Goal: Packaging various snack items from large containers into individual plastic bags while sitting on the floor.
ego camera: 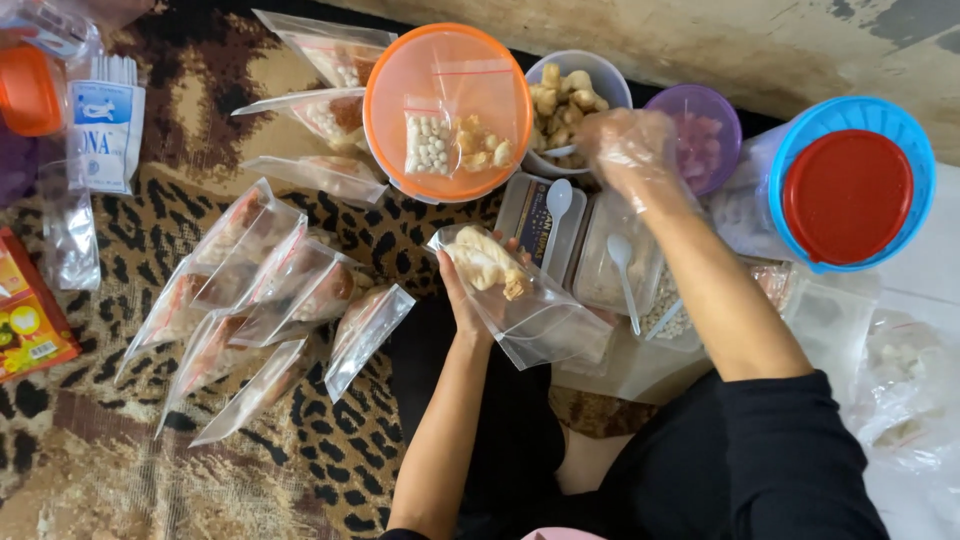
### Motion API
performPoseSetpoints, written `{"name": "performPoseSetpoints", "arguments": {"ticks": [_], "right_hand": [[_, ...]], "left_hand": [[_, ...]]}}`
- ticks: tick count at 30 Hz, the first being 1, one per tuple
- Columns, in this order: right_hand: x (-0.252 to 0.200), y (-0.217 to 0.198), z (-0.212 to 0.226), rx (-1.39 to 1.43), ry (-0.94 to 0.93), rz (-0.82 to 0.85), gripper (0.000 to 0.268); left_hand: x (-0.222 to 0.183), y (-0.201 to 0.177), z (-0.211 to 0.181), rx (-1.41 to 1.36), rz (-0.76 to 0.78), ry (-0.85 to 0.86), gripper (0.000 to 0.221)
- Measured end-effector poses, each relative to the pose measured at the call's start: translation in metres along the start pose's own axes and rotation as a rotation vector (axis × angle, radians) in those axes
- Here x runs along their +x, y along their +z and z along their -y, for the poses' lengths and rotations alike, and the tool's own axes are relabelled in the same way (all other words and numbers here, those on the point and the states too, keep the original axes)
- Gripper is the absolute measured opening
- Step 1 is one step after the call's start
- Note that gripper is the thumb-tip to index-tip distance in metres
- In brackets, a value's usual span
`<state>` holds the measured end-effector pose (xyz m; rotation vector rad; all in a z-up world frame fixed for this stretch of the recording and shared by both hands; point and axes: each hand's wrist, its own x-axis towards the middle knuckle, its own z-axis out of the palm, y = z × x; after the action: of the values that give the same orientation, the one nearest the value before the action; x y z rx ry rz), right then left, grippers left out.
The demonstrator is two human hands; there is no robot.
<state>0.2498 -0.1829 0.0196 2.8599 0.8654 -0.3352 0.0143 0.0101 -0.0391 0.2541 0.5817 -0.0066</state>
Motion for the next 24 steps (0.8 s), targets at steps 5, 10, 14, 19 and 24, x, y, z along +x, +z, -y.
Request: {"name": "performPoseSetpoints", "arguments": {"ticks": [5,10,14,19,24], "right_hand": [[-0.025,-0.066,0.005,0.102,0.101,-0.070,0.010],[-0.027,-0.080,-0.006,0.092,0.212,-0.117,0.026],[-0.030,-0.089,-0.010,0.074,0.293,-0.026,0.016],[-0.027,-0.072,-0.023,-0.045,0.166,-0.251,0.028],[-0.011,-0.052,-0.014,-0.399,0.055,-0.483,0.025]], "left_hand": [[-0.016,0.021,-0.004,-0.077,0.004,0.035,0.088],[-0.019,0.024,-0.006,-0.131,0.043,0.056,0.079],[-0.021,0.025,-0.007,-0.106,0.082,0.010,0.082],[-0.018,0.025,-0.004,-0.103,0.044,0.095,0.076],[-0.018,0.025,-0.005,-0.119,0.043,0.047,0.081]]}}
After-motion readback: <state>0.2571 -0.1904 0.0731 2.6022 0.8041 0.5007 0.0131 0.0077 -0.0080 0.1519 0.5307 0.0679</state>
